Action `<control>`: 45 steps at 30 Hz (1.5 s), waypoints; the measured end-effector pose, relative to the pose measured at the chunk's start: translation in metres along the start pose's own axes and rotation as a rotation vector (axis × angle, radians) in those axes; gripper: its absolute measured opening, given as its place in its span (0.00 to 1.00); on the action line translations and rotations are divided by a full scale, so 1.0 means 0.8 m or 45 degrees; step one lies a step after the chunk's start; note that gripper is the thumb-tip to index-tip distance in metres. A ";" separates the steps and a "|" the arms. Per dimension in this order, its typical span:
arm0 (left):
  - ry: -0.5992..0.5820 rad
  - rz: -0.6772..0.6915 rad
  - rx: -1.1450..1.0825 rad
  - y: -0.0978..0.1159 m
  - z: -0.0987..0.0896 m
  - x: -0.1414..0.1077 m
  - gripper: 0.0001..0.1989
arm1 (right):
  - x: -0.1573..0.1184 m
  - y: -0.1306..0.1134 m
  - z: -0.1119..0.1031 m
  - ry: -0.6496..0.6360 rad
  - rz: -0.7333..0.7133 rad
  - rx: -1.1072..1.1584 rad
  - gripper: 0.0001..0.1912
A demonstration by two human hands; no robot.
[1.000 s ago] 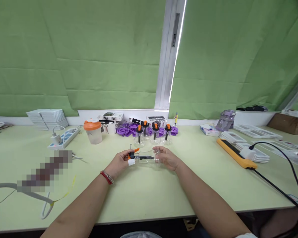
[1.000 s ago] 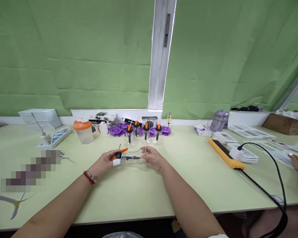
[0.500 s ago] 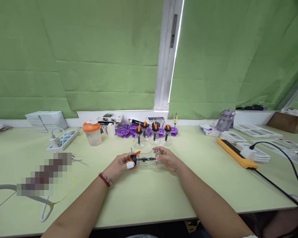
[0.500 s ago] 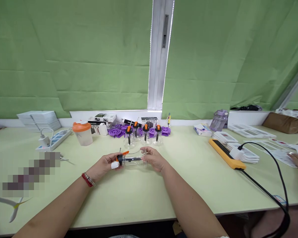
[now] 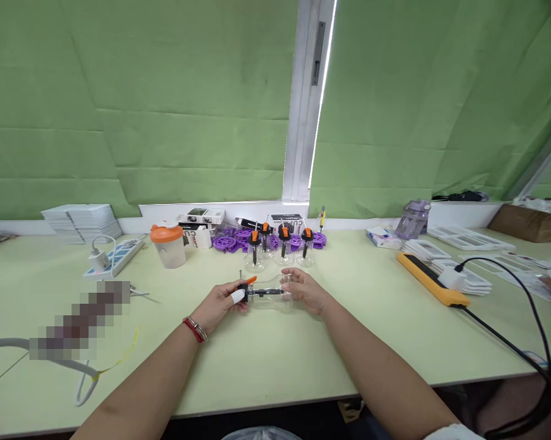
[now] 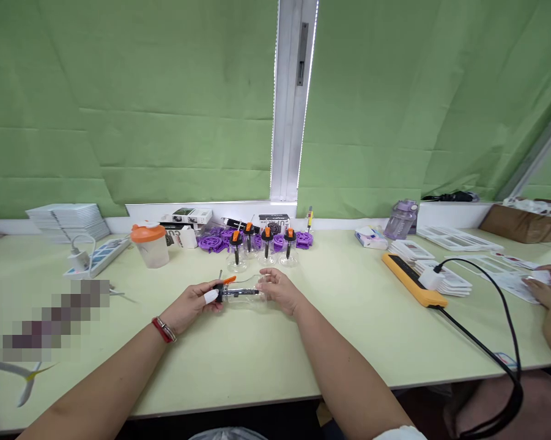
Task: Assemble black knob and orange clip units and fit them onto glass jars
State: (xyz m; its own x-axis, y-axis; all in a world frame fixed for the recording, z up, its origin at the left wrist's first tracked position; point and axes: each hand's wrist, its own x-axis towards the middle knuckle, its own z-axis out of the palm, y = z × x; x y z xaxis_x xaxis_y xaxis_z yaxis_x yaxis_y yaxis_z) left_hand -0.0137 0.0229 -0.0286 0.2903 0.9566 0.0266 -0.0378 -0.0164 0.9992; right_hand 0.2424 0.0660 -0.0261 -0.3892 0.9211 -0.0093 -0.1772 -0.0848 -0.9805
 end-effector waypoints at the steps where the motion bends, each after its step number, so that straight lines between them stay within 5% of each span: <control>1: -0.007 0.005 0.005 0.000 -0.001 0.000 0.27 | 0.000 0.000 0.000 0.005 0.019 0.017 0.26; 11: 0.034 -0.015 0.017 0.006 -0.005 0.001 0.30 | 0.009 0.006 0.002 0.127 0.120 -0.157 0.26; 18: 0.062 0.019 0.061 0.007 -0.015 0.002 0.30 | -0.006 -0.009 -0.012 -0.231 0.069 -0.061 0.26; 30: 0.067 0.018 0.100 0.011 -0.006 0.000 0.31 | 0.013 0.011 -0.003 -0.044 0.217 -0.208 0.29; 37: 0.074 0.033 0.099 0.006 -0.015 0.003 0.30 | 0.000 0.001 -0.002 -0.241 0.132 -0.050 0.29; 45: 0.071 0.005 0.100 0.012 -0.010 0.000 0.32 | 0.009 0.013 -0.002 -0.097 0.195 -0.188 0.31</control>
State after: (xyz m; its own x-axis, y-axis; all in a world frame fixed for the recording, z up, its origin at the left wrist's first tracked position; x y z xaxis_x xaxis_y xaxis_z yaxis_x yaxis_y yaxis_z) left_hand -0.0215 0.0249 -0.0196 0.2366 0.9711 0.0309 0.0366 -0.0407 0.9985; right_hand 0.2390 0.0725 -0.0363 -0.4697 0.8699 -0.1507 0.0210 -0.1596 -0.9870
